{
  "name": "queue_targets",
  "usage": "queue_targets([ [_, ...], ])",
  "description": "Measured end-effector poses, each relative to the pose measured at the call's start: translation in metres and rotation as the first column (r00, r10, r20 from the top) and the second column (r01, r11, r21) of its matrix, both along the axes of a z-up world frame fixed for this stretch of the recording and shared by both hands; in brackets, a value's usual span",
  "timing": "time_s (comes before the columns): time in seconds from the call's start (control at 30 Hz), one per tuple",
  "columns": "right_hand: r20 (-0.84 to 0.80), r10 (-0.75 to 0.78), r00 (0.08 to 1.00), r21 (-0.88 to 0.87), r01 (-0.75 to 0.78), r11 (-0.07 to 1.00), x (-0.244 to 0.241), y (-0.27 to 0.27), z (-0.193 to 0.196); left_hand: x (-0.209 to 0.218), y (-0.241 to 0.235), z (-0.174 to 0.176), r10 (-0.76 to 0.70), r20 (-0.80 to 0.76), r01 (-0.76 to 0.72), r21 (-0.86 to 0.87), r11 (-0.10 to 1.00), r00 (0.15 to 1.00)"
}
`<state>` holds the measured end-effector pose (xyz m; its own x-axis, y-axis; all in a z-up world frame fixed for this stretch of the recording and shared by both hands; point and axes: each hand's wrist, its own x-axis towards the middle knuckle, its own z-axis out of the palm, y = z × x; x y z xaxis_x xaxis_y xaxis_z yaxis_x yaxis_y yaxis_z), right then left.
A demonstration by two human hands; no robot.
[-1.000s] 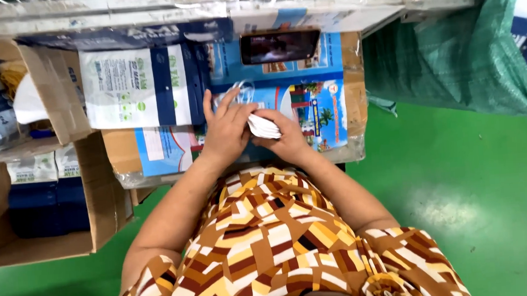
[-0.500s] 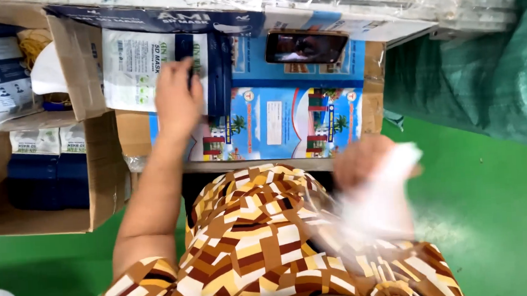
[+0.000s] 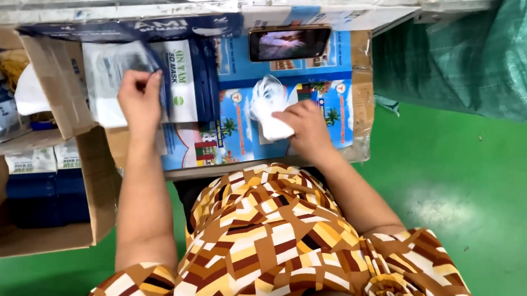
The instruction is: Manually sorting and packaging facial masks into product sleeves.
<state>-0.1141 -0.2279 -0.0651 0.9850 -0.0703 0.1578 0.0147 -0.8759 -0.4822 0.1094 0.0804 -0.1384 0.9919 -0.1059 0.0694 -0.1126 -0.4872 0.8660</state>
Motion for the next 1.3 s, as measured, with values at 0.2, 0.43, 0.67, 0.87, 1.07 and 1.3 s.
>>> queue_targets([
  [0.2, -0.350, 0.286, 0.892, 0.930, 0.294, 0.220, 0.000, 0.041, 0.011, -0.093, -0.048, 0.061, -0.233, 0.311, 0.267, -0.073, 0.961, 0.921],
  [0.43, -0.050, -0.201, 0.978, 0.674, 0.181, 0.716, 0.021, 0.034, -0.023, -0.121, -0.069, 0.106, -0.426, 0.421, 0.454, 0.036, 0.890, 0.801],
  [0.67, -0.222, 0.244, 0.944, 0.962, 0.172, 0.210, 0.004, 0.036, -0.034, -0.126, -0.081, 0.084, -0.517, -0.167, 0.450, -0.319, 0.834, 0.840],
  [0.87, -0.140, 0.260, 0.955, 0.827, -0.031, 0.561, 0.005, 0.039, -0.002, -0.094, -0.077, 0.126, -0.509, 0.298, 0.513, 0.072, 0.855, 0.807],
  [1.07, -0.209, 0.246, 0.946, 0.975, 0.181, 0.129, 0.007, 0.026, 0.009, -0.093, -0.065, 0.119, -0.442, 0.220, 0.463, -0.050, 0.885, 0.870],
  [1.3, -0.520, 0.292, 0.803, 0.411, -0.064, 0.909, 0.005, 0.032, 0.003, -0.116, -0.087, 0.098, -0.500, 0.398, 0.534, 0.030, 0.845, 0.769],
])
